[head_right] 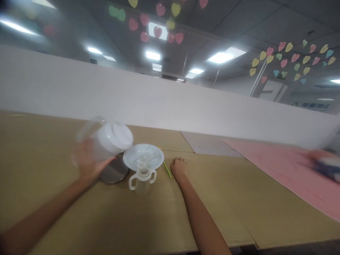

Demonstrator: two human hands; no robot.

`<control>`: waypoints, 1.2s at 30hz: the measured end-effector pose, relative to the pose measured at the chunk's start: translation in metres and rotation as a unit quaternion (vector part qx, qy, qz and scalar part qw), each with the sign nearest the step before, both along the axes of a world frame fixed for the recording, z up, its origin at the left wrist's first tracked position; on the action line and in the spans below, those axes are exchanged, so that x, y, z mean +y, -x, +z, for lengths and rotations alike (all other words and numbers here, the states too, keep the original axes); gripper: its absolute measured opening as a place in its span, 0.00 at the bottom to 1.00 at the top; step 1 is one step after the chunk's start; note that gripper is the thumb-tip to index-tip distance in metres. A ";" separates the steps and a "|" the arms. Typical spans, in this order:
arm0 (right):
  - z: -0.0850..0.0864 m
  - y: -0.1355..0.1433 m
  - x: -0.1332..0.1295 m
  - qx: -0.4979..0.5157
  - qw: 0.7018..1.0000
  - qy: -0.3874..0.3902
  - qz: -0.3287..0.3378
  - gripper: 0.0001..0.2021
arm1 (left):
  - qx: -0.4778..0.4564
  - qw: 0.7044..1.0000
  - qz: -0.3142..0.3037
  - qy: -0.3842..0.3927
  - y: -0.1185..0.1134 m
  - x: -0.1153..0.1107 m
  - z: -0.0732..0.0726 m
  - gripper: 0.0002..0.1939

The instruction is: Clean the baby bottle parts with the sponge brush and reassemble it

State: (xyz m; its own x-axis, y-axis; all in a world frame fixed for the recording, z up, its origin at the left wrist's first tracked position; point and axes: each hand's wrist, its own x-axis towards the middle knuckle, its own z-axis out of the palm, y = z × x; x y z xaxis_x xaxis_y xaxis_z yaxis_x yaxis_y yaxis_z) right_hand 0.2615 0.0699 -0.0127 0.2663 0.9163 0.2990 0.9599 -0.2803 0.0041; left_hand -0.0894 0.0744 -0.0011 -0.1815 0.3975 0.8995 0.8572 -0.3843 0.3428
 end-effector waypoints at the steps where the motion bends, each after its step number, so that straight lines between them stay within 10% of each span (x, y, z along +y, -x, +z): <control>1: 0.000 0.000 0.000 0.000 1.000 0.000 0.001 0.16 | 0.004 1.000 -0.002 -0.005 0.000 0.000 0.000 0.51; 36: 0.000 0.001 -0.002 -0.005 1.000 -0.008 0.006 0.16 | -0.032 0.999 -0.028 -0.019 -0.003 -0.005 0.006 0.51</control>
